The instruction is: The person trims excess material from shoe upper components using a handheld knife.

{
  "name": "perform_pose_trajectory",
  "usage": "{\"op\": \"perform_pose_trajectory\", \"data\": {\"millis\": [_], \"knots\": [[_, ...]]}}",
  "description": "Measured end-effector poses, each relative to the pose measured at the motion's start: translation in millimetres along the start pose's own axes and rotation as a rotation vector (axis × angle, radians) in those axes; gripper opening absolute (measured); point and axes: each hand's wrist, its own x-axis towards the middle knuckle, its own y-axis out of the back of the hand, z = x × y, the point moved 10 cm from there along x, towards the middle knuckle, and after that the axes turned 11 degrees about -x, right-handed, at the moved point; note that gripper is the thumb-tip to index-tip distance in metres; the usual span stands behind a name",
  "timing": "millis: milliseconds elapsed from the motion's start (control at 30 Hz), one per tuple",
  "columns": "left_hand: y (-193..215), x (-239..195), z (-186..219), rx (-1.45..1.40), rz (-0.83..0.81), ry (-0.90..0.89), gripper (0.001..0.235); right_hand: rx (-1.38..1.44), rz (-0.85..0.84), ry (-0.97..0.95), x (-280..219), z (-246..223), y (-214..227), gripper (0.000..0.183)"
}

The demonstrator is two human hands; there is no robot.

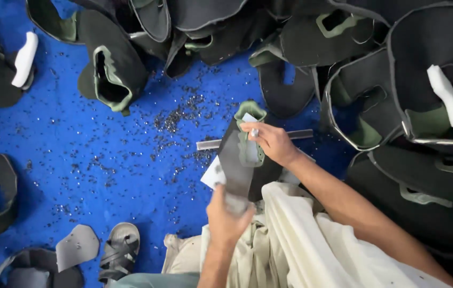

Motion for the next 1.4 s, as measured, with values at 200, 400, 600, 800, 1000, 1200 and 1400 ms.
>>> {"op": "perform_pose_trajectory", "data": {"millis": [200,400,600,800,1000,1200,1400], "knots": [[19,-43,-39,0.315,0.007,0.548,0.043,0.466,0.171,-0.287,10,100,-3,0.022],[47,-19,32,0.23,0.127,0.408,0.034,0.598,0.003,-0.437,23,103,-22,0.026],[47,42,130,-0.009,0.177,-0.029,0.048,0.08,0.087,-0.178,15,36,1,0.019],[-5,20,-16,0.188,-0.012,0.099,0.047,-0.189,0.115,0.115,9,23,-4,0.022],[40,-59,-40,0.292,0.052,0.595,0.044,0.866,0.349,-0.447,7,118,12,0.025],[67,-72,-23,0.368,0.167,0.573,0.042,0.568,-0.167,-0.447,-5,32,-53,0.014],[94,-58,29,0.307,0.228,0.364,0.041,0.545,-0.377,-0.359,-18,27,-87,0.01]]}}
